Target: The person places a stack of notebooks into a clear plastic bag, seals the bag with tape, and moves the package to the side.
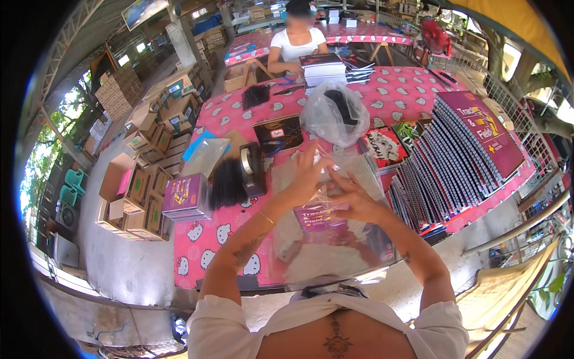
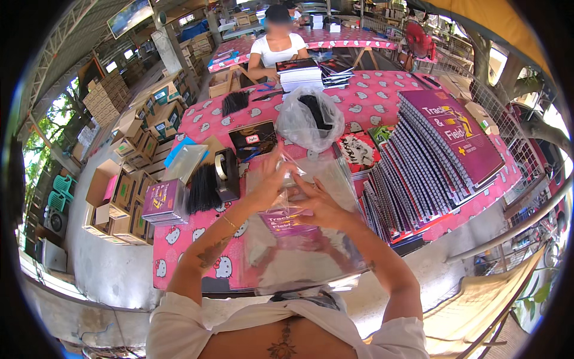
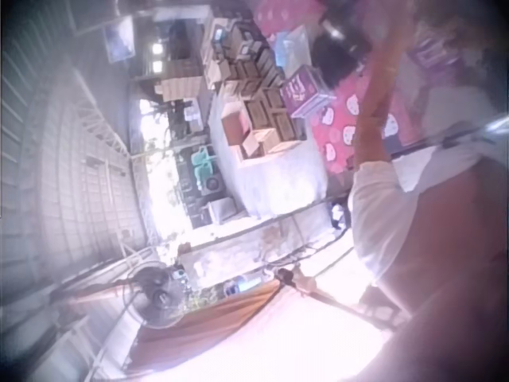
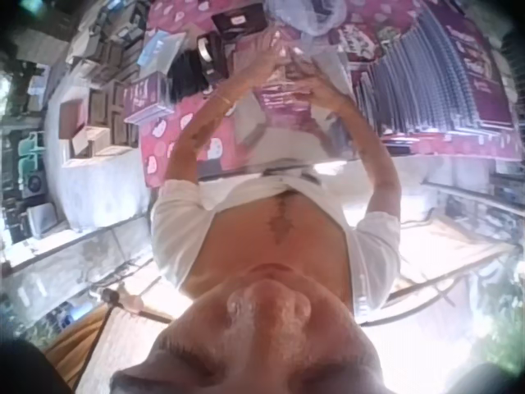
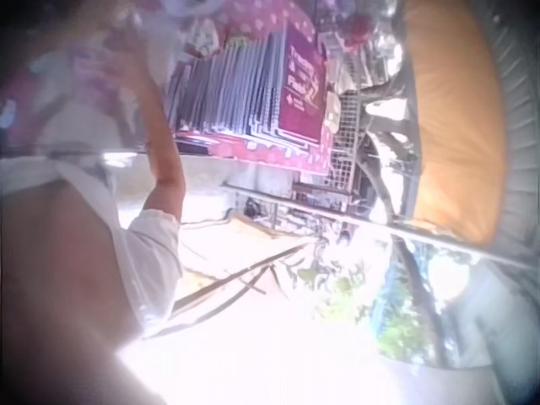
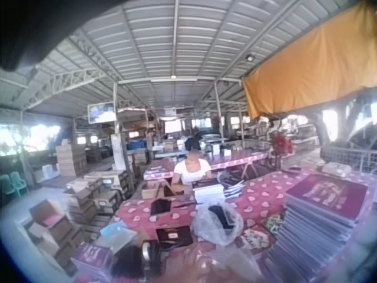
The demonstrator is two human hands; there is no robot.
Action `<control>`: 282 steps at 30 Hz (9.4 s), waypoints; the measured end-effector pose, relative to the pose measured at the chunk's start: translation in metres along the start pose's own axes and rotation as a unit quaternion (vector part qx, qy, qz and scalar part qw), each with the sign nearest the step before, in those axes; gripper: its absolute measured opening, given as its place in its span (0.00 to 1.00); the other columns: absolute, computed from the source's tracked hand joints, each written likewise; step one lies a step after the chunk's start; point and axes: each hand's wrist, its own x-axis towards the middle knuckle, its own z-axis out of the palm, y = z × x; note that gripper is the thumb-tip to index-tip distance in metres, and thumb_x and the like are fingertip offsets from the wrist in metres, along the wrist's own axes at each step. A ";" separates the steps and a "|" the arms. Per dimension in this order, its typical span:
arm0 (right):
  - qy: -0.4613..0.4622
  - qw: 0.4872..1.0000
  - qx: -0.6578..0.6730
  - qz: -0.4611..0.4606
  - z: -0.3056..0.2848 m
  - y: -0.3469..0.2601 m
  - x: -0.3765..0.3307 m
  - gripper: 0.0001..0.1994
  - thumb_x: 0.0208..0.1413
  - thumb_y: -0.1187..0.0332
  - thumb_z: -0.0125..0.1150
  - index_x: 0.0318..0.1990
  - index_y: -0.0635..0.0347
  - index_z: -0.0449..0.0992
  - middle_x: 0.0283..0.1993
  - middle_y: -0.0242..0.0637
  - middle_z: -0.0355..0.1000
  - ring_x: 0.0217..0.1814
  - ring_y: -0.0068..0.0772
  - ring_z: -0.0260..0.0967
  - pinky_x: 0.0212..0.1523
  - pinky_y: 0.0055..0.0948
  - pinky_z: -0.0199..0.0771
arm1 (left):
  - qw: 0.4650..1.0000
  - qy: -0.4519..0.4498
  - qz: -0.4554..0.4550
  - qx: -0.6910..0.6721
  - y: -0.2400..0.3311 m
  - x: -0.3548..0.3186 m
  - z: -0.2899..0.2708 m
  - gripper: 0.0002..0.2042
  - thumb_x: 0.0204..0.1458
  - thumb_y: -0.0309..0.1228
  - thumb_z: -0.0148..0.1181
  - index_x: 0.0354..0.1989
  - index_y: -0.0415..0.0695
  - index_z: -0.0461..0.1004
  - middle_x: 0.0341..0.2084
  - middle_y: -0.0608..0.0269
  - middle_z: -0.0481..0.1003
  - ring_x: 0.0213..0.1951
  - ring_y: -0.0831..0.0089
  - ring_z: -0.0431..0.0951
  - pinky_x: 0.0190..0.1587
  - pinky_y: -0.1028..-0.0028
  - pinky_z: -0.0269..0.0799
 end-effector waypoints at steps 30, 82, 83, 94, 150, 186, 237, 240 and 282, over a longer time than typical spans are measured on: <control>-0.017 0.912 0.392 0.124 -0.028 0.045 0.057 0.22 0.60 0.54 0.62 0.55 0.61 0.76 0.48 0.30 0.77 0.50 0.19 0.71 0.50 0.22 0.71 | 0.888 -0.151 -0.251 -0.354 -0.023 -0.032 -0.057 0.32 0.54 0.32 0.64 0.67 0.40 0.60 0.61 0.57 0.66 0.64 0.69 0.63 0.65 0.70 0.57; 0.027 0.956 0.219 0.192 -0.003 0.047 0.040 0.19 0.53 0.64 0.67 0.51 0.59 0.76 0.35 0.36 0.79 0.37 0.28 0.76 0.41 0.30 0.74 | 0.640 0.384 -0.496 -0.443 -0.142 -0.155 -0.015 0.05 0.56 0.31 0.60 0.37 0.46 0.78 0.22 0.69 0.74 0.20 0.79 0.69 0.26 0.77 0.68; 0.031 0.962 0.196 0.188 -0.003 0.044 0.042 0.18 0.53 0.64 0.67 0.51 0.59 0.76 0.35 0.36 0.79 0.37 0.28 0.76 0.41 0.30 0.74 | 0.554 0.418 -0.508 -0.510 -0.139 -0.164 -0.012 0.06 0.58 0.33 0.57 0.39 0.48 0.78 0.21 0.69 0.74 0.17 0.80 0.66 0.28 0.72 0.71; 0.072 0.959 0.189 0.200 0.000 0.042 0.033 0.19 0.53 0.63 0.65 0.52 0.57 0.75 0.36 0.37 0.79 0.39 0.32 0.77 0.44 0.30 0.75 | 0.851 0.025 -0.359 0.383 -0.109 -0.056 -0.080 0.07 0.49 0.29 0.58 0.29 0.39 0.78 0.26 0.50 0.80 0.28 0.56 0.82 0.30 0.61 0.78; 0.232 0.388 0.874 0.178 0.130 -0.019 -0.050 0.39 0.52 0.42 0.62 0.64 0.60 0.63 0.61 0.41 0.68 0.61 0.45 0.68 0.61 0.51 0.69 | 0.953 0.006 -0.294 -0.074 0.079 -0.060 -0.041 0.38 0.35 0.48 0.78 0.52 0.38 0.67 0.42 0.49 0.75 0.51 0.57 0.76 0.54 0.63 0.70; 0.077 0.981 -0.166 0.066 -0.018 -0.129 0.054 0.17 0.50 0.61 0.67 0.46 0.54 0.78 0.39 0.37 0.79 0.42 0.41 0.76 0.55 0.41 0.65 | 0.847 -0.002 -0.466 0.256 -0.187 -0.176 -0.042 0.09 0.52 0.29 0.64 0.42 0.43 0.80 0.24 0.70 0.79 0.22 0.73 0.78 0.28 0.71 0.76; -0.034 0.999 -0.034 0.007 -0.021 -0.026 -0.034 0.33 0.42 0.53 0.73 0.61 0.40 0.74 0.75 0.41 0.49 0.78 0.47 0.42 0.70 0.64 0.43 | 0.993 -0.103 0.044 -0.036 0.014 -0.018 0.005 0.17 0.44 0.32 0.72 0.46 0.54 0.81 0.73 0.48 0.45 0.73 0.48 0.41 0.70 0.48 0.39; -0.023 0.999 -0.039 -0.004 -0.017 -0.020 -0.035 0.33 0.44 0.52 0.73 0.61 0.40 0.73 0.74 0.50 0.50 0.79 0.48 0.39 0.71 0.61 0.42 | 0.992 -0.043 -0.096 -0.065 0.024 -0.012 0.010 0.33 0.43 0.35 0.72 0.62 0.55 0.68 0.72 0.44 0.43 0.73 0.45 0.40 0.70 0.46 0.38; 0.095 0.984 -0.134 0.069 -0.031 -0.041 0.011 0.13 0.45 0.65 0.71 0.36 0.60 0.77 0.33 0.40 0.73 0.39 0.44 0.72 0.44 0.40 0.71 | 0.978 -0.104 -0.100 0.151 0.063 -0.036 -0.029 0.23 0.47 0.36 0.69 0.51 0.40 0.75 0.29 0.56 0.76 0.31 0.61 0.76 0.39 0.66 0.72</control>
